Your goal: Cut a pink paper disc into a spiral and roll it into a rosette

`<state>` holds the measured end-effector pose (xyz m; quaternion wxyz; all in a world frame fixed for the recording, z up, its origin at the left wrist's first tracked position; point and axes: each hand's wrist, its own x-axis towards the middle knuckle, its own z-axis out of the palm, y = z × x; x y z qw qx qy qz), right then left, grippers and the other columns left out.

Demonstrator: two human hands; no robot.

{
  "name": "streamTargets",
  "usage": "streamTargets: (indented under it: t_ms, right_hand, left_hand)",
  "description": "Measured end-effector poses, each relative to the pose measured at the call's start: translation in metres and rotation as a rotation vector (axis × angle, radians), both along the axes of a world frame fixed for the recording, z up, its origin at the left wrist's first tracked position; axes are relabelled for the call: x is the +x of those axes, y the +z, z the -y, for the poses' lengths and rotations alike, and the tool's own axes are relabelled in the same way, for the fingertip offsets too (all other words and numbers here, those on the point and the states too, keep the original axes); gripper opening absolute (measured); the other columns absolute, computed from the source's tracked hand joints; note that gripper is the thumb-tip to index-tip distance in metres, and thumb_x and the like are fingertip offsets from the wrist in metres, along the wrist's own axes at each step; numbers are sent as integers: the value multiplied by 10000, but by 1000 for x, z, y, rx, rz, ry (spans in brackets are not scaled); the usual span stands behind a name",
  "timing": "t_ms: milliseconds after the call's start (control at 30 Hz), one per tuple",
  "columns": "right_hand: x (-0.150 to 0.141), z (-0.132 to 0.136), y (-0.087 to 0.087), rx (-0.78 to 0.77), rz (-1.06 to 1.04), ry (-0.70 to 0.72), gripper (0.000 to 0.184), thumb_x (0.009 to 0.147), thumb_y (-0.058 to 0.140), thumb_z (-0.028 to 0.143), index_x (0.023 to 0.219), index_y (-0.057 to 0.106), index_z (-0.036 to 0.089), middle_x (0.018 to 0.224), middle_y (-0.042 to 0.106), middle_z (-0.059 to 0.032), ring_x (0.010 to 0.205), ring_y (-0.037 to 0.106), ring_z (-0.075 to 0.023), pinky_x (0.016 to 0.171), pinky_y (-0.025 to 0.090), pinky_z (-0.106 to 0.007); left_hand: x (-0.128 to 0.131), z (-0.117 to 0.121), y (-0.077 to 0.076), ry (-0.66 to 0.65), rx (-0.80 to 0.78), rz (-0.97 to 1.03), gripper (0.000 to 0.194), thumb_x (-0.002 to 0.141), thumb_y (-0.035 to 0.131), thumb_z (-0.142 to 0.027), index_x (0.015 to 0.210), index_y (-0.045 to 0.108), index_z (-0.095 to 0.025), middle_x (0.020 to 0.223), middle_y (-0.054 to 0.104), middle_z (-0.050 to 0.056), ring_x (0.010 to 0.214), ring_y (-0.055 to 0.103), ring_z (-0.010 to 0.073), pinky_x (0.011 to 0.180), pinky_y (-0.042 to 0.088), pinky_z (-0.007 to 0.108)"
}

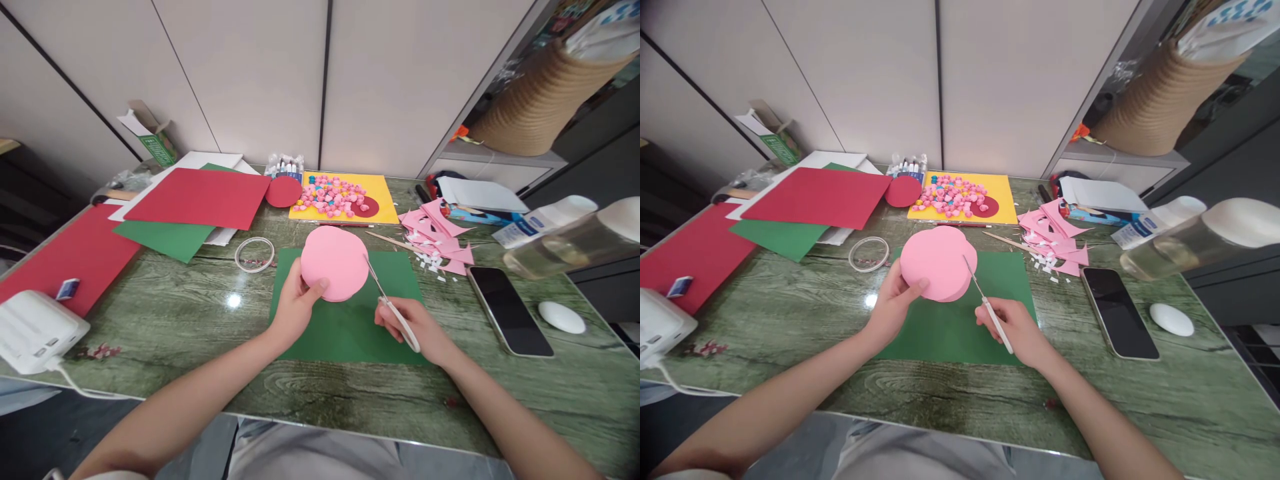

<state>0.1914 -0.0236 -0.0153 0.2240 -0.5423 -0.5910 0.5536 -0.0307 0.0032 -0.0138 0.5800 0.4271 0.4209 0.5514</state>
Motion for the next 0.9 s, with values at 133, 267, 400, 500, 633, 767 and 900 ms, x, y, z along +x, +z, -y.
streamTargets:
  t_ms: [133,267,400,500,633,767,900]
  right_hand:
    - [-2,0,3,6,-8,-4,374,840,476,508,675,537,178,454,381,57,441,343,-96,445,272,-226]
    - [-4,-1,4,4,-10,-9,367,845,471,492,673,542,175,453,381,57,443,348,-97,449,278,-229]
    - [-4,-1,2,1,-4,-11,362,852,473,484,675,544,177,448,384,59,434,349,-95,444,277,-225]
    - [-3,-1,1,-1,0,-8,365,862,470,485,675,538,179,445,385,61,427,351,-92,439,272,-221]
    - [-1,0,-1,-8,5,-2,366,875,463,490,693,540,181,445,387,64,420,353,-91,434,265,-220]
    - [0,0,-2,-12,5,8,360,876,464,488,706,542,181,448,391,65,420,349,-90,433,261,-219]
    - [-1,0,0,-9,-2,12,355,868,471,479,691,542,179,444,385,63,432,346,-92,442,268,-221]
  left_hand:
    - [0,1,-2,-20,6,-14,342,768,656,-253,1079,520,-203,1130,560,34,1061,504,188,869,437,266]
    - [0,1,-3,-23,15,-27,332,779,647,-253,1080,516,-205,1134,550,32,1056,499,184,872,431,263]
    - [0,1,-4,-10,19,-35,329,776,650,-263,1069,513,-203,1095,548,28,1030,501,180,868,434,265]
    - [0,1,-3,5,19,-35,306,773,655,-267,1037,515,-201,1050,546,21,1007,503,174,848,435,258]
    - [0,1,-2,8,4,-38,280,784,645,-271,1020,513,-196,1040,550,26,988,504,169,831,434,258]
    - [-1,1,-3,5,8,-35,281,790,640,-265,1029,510,-194,1047,547,28,984,501,168,833,429,260]
    - [-1,2,-3,-18,4,-19,290,793,632,-257,1048,506,-200,1057,545,23,1000,492,170,842,422,257]
